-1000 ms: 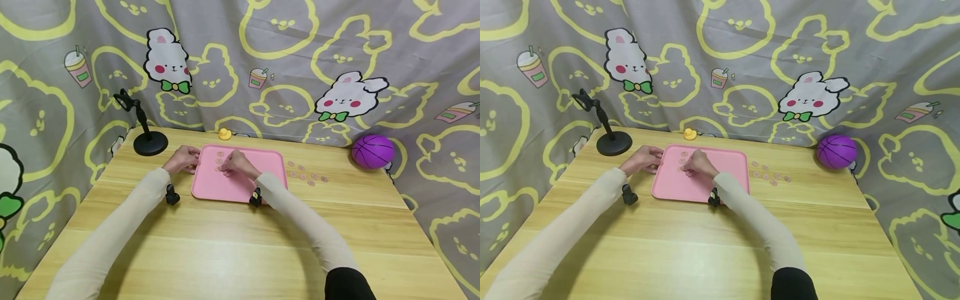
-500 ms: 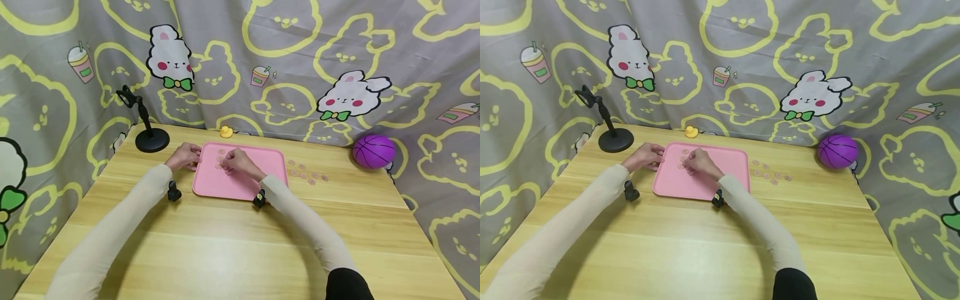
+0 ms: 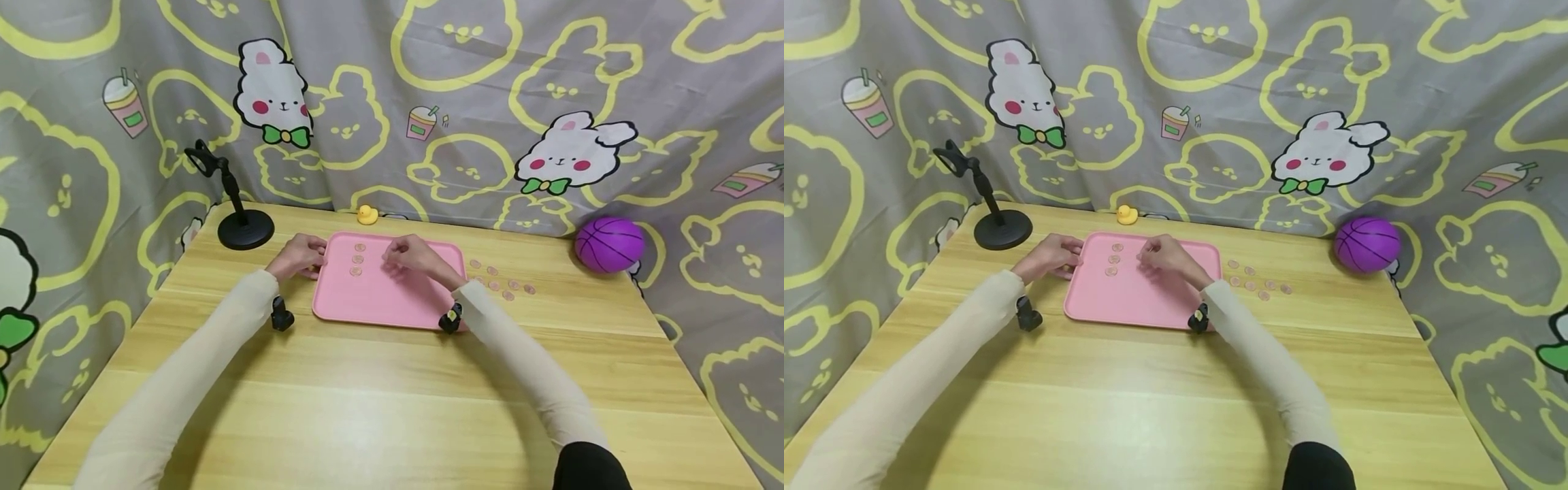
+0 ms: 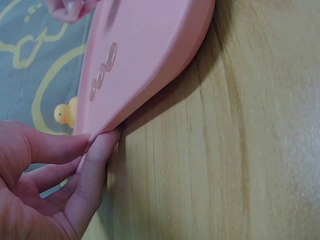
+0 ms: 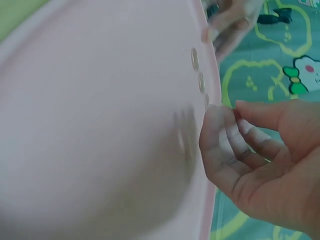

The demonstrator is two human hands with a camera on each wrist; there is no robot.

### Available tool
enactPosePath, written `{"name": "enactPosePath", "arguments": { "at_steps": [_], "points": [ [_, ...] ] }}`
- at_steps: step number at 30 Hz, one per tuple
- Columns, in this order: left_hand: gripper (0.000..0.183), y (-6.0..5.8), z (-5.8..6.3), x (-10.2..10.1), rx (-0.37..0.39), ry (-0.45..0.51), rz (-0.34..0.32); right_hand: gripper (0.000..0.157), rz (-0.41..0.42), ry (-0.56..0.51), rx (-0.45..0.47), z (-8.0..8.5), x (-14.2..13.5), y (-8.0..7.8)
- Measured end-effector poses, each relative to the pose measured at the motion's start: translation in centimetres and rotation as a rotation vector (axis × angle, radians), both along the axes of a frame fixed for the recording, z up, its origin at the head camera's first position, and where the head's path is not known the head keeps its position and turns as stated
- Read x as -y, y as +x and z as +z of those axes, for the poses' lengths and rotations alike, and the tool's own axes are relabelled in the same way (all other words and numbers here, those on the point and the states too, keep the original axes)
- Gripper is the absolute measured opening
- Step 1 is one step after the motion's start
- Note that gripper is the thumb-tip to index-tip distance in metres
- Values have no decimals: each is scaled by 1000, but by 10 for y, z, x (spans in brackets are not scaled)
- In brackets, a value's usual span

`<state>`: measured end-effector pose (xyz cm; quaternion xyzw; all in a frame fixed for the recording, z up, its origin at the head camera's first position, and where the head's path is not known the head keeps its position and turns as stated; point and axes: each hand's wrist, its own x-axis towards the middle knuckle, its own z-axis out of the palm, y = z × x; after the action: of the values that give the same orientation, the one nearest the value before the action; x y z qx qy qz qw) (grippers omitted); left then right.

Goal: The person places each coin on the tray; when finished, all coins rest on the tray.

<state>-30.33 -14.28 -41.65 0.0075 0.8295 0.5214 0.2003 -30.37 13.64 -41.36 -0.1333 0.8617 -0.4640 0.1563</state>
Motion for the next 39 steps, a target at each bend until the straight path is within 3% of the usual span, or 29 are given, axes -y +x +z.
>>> {"name": "enactPosePath", "arguments": {
  "at_steps": [17, 28, 34, 39],
  "points": [
    [56, -3, 0, 1, -17, -1, -15, 19, -117, 50, -97, 20, -102, 3],
    [57, 0, 0, -2, -3, 3, -16, 24, -189, 89, -132, 17, -207, 20],
    [56, -2, -2, 0, -3, -18, -15, 27, -199, 164, -164, 9, -247, 27],
    [55, -3, -3, 0, -17, -19, -20, 34, -162, 170, -89, 5, -275, 36]
  ]
}}
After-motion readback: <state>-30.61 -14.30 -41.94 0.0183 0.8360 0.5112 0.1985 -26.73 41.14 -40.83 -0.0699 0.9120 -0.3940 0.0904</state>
